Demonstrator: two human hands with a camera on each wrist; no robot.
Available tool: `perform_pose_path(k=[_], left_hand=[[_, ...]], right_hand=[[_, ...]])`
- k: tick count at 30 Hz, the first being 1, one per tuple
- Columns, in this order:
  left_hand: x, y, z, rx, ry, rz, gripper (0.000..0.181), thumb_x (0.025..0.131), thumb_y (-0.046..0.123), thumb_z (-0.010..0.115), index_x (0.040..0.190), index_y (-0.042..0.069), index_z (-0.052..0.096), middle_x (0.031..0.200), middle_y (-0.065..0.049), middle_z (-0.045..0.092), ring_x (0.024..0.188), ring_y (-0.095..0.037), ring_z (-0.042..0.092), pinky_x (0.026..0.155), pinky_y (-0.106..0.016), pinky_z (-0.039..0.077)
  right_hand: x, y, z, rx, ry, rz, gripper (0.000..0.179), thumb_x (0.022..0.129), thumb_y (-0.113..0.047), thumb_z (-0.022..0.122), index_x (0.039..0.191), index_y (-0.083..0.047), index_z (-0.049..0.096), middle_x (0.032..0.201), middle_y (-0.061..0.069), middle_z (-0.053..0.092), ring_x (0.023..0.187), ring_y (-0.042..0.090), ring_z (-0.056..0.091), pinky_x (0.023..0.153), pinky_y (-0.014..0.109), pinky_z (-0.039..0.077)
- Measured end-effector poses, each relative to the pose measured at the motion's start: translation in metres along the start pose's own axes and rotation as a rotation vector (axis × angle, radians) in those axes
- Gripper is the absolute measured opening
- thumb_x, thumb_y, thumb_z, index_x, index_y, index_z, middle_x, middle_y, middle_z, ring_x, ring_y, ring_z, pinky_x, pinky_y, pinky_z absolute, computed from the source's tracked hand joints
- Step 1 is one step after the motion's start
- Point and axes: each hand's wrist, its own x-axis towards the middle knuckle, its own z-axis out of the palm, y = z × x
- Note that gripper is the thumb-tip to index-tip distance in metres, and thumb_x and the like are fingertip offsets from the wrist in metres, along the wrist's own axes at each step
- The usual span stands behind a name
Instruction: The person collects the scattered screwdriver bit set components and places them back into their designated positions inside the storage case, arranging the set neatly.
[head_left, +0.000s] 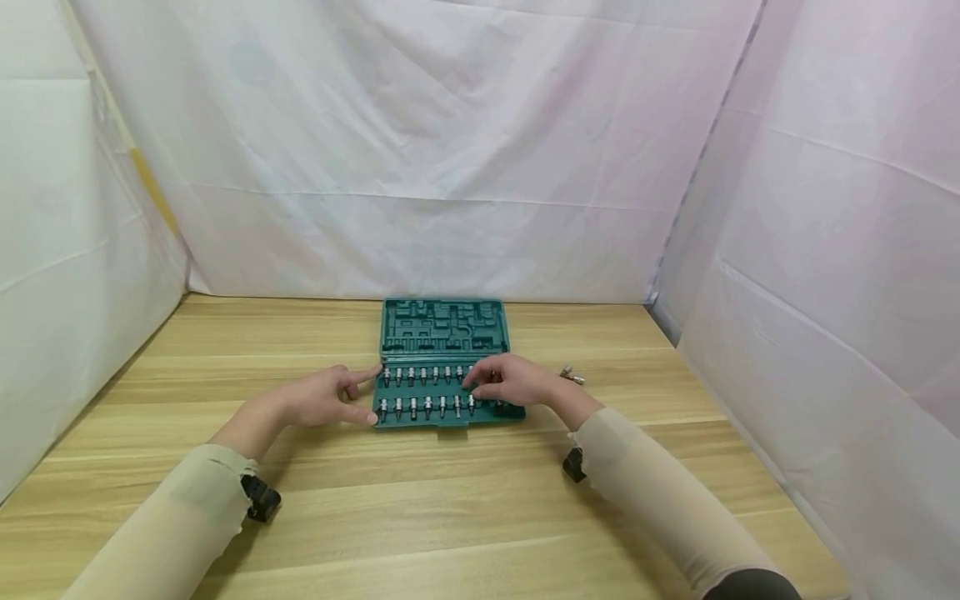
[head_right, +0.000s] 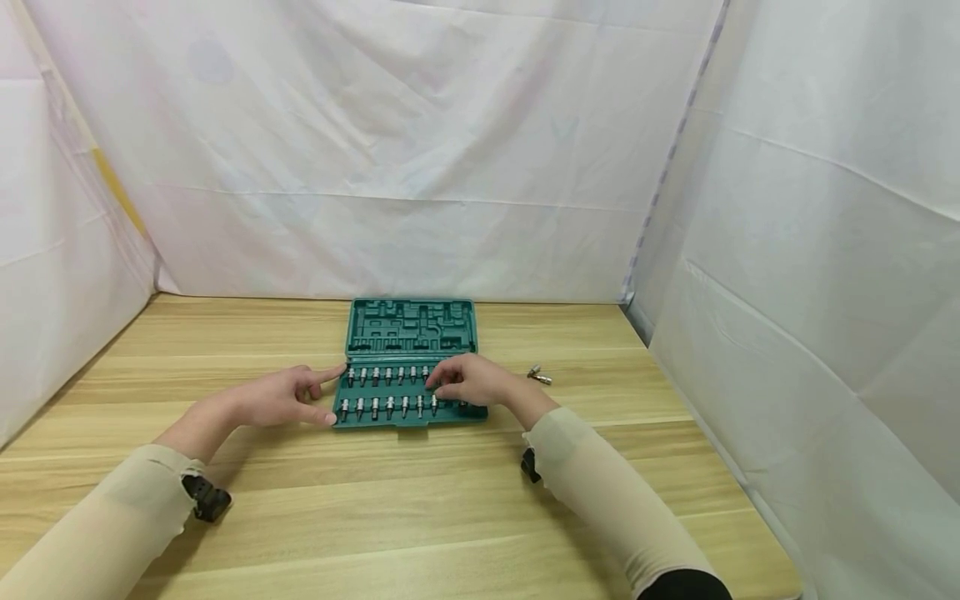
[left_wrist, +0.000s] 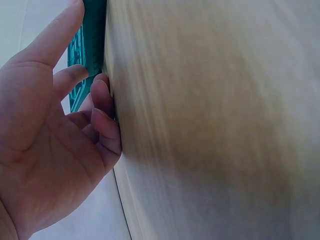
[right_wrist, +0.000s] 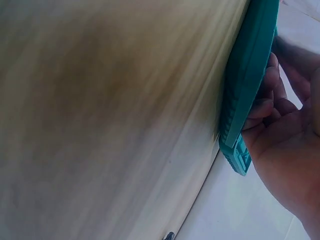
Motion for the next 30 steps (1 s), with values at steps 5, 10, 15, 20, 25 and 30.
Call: perform_pose_path(k=[5, 10, 15, 20, 25, 30], left_hand=[[0.000, 0.000, 0.000, -0.005, -0.003, -0.001, 0.100, 0.096, 0.044, 0.086, 0.174, 0.014, 0.031, 0.111, -0.013, 0.052, 0.098, -0.025, 0.046, 0.080, -0.038, 0.042], [0.000, 0.001, 0.000, -0.010, -0.004, 0.002, 0.100, 0.096, 0.043, 0.086, 0.174, 0.014, 0.030, 0.110, -0.012, 0.051, 0.098, -0.025, 0.045, 0.080, -0.037, 0.042], [0.000, 0.001, 0.000, -0.017, 0.001, 0.014, 0.100, 0.096, 0.040, 0.087, 0.173, 0.012, 0.031, 0.108, -0.012, 0.051, 0.096, -0.025, 0.045, 0.078, -0.037, 0.042], [0.000, 0.001, -0.001, -0.004, -0.002, 0.010, 0.100, 0.096, 0.043, 0.086, 0.173, 0.012, 0.031, 0.111, -0.013, 0.052, 0.098, -0.025, 0.046, 0.079, -0.036, 0.043], [0.000, 0.000, -0.002, -0.002, 0.001, 0.013, 0.100, 0.096, 0.042, 0.086, 0.173, 0.011, 0.031, 0.114, -0.015, 0.054, 0.101, -0.025, 0.049, 0.083, -0.038, 0.044], [-0.001, 0.000, -0.001, 0.001, 0.001, 0.003, 0.100, 0.095, 0.044, 0.086, 0.173, 0.014, 0.032, 0.111, -0.013, 0.052, 0.099, -0.025, 0.046, 0.081, -0.038, 0.043]], right_hand=[[0.002, 0.001, 0.002, 0.039, -0.007, 0.032, 0.034, 0.106, -0.030, 0.077, 0.139, -0.024, 0.074, 0.100, -0.001, 0.068, 0.080, 0.014, 0.058, 0.078, 0.033, 0.050], [0.003, 0.000, 0.001, 0.056, -0.019, 0.050, 0.033, 0.106, -0.026, 0.076, 0.139, -0.024, 0.074, 0.096, 0.001, 0.067, 0.076, 0.015, 0.053, 0.076, 0.033, 0.048], [0.004, -0.004, 0.000, 0.112, -0.021, 0.090, 0.031, 0.105, -0.024, 0.078, 0.136, -0.023, 0.075, 0.091, 0.001, 0.063, 0.075, 0.017, 0.051, 0.075, 0.035, 0.046], [0.006, -0.010, -0.001, 0.155, -0.010, 0.151, 0.029, 0.102, -0.022, 0.081, 0.130, -0.024, 0.077, 0.080, 0.000, 0.055, 0.070, 0.018, 0.044, 0.075, 0.036, 0.044], [0.011, -0.013, -0.001, 0.186, -0.003, 0.186, 0.028, 0.100, -0.019, 0.082, 0.126, -0.023, 0.077, 0.077, -0.002, 0.051, 0.068, 0.018, 0.042, 0.076, 0.036, 0.044], [0.011, -0.012, -0.001, 0.203, -0.011, 0.195, 0.027, 0.099, -0.017, 0.083, 0.126, -0.021, 0.077, 0.076, -0.001, 0.051, 0.067, 0.017, 0.042, 0.075, 0.035, 0.045]])
